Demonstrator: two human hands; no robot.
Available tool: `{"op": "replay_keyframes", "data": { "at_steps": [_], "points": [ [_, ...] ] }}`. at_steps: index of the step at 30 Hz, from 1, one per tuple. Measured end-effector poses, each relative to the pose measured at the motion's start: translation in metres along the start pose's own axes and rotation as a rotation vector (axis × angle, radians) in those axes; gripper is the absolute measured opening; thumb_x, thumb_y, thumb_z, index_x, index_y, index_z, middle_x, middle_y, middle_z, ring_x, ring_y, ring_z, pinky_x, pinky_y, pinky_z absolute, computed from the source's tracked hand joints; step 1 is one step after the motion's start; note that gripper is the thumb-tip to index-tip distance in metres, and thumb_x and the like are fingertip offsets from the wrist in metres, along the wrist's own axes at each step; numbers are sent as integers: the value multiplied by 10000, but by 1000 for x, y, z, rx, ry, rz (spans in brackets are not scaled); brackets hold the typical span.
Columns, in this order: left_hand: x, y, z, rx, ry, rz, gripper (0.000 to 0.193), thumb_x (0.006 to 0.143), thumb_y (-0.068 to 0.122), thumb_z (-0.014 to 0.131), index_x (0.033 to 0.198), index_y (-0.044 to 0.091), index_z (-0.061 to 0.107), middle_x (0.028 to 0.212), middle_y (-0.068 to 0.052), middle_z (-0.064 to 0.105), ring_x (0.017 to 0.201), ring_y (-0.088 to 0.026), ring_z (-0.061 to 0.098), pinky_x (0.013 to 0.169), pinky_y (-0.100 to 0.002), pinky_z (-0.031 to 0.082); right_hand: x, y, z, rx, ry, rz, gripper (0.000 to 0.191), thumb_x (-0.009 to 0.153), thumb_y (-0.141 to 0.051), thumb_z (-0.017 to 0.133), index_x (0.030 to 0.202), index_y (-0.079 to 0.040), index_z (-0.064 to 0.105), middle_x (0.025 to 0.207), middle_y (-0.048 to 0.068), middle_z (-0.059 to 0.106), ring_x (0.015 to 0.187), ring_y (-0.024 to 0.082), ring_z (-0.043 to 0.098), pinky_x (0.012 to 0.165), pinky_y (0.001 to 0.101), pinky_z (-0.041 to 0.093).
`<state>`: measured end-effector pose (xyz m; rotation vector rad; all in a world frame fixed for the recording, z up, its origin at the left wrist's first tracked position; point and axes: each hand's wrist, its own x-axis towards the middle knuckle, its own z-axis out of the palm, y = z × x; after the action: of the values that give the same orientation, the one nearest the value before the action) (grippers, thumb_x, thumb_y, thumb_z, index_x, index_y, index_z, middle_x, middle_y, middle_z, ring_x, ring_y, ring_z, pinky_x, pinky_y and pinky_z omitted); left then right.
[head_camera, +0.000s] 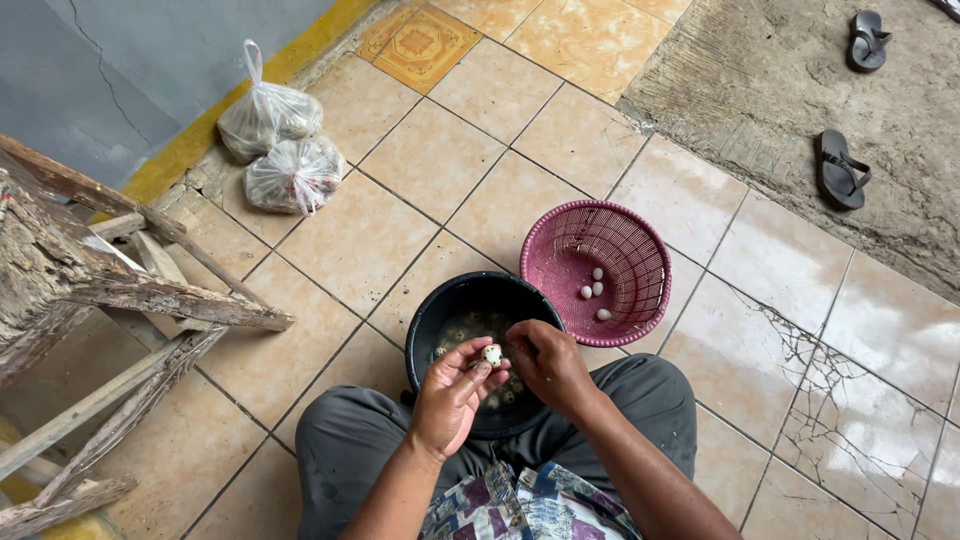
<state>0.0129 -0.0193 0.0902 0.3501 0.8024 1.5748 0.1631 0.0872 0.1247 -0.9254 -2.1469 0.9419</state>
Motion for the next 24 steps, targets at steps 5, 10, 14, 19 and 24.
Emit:
{"op": "replay_keyframes", "data": {
  "at_steps": [5,10,14,19,24],
  "points": [
    [7,-10,-5,119,23,137,301,991,-45,636,1292,-31,651,1138,-97,693,1001,-141,632,900,-287,526,-2,3,-2,203,-16,-35,158,965,-33,615,1101,-16,692,1045,121,704,893,203,692,747,309,562],
    [8,-13,9,363,88,241,266,942,-71,646,1200,-7,644,1096,-81,700,990,-130,672,886,-276,564,-10,-6,-1,310,-120,249,179,965,-162,697,1071,-21,728,896,40,714,744,83,639,639,247,523],
    [-1,-5,27,753,106,537,230,903,-75,672,1120,-9,635,1195,-85,638,1019,-148,699,860,-288,625,-9,-4,3,521,-113,267,158,1002,-140,653,1092,-18,701,921,13,721,817,49,639,702,229,543],
    [-10,4,39,1085,105,744,259,890,-60,717,1136,10,682,1148,-129,683,1021,-248,722,860,-328,602,-15,-1,5,388,-29,148,122,970,-47,655,1083,-7,677,927,48,742,807,82,681,691,251,558],
    [-10,2,42,1179,100,804,260,892,-44,712,1147,6,703,1161,-146,677,1032,-284,719,872,-346,604,-12,-5,5,148,82,-92,188,894,34,657,1079,3,648,929,119,734,780,172,740,678,282,582]
  ]
}}
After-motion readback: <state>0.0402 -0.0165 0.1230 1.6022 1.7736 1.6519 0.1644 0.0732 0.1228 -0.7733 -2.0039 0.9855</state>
